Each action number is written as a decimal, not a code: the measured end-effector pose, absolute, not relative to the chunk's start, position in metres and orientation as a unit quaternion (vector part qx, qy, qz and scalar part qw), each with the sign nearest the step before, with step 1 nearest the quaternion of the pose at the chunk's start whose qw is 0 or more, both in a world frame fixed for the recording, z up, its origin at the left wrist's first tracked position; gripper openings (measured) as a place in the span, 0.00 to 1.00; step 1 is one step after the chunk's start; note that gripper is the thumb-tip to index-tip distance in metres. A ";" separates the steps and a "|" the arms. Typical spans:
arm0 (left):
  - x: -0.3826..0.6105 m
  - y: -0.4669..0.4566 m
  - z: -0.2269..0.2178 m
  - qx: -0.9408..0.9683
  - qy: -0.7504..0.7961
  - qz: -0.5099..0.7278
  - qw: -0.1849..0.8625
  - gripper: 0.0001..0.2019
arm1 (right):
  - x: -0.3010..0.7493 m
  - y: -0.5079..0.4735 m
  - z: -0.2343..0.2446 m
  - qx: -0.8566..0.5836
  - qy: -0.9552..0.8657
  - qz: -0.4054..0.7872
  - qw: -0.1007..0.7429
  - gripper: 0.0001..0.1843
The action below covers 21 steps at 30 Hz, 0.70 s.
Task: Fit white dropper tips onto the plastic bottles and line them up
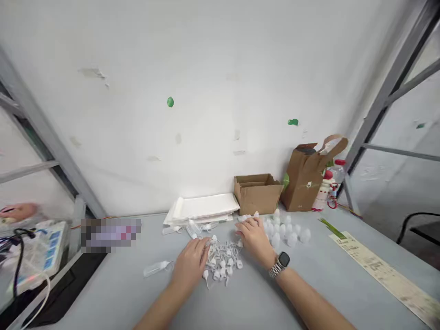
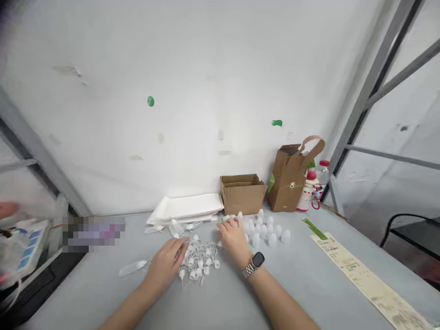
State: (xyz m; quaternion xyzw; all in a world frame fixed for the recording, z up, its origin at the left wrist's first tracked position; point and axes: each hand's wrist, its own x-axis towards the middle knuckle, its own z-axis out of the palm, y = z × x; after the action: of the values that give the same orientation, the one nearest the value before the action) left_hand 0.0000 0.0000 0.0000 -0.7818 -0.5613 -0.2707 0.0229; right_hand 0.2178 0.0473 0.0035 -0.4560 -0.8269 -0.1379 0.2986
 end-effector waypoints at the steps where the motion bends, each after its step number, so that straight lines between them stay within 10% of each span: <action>1: 0.000 -0.001 0.000 -0.781 -0.561 -0.272 0.025 0.14 | 0.218 0.048 0.004 -0.458 -0.826 -0.139 0.299 0.07; 21: -0.011 0.000 0.006 -0.751 -0.586 -0.284 0.111 0.13 | 0.227 0.032 0.019 -0.460 -0.792 -0.156 0.369 0.13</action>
State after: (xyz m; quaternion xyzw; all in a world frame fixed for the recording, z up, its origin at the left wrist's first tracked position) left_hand -0.0107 0.0001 0.0059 -0.7508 -0.5857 -0.2845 0.1109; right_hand 0.2274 0.0319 0.0191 -0.4598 -0.7924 -0.1560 0.3694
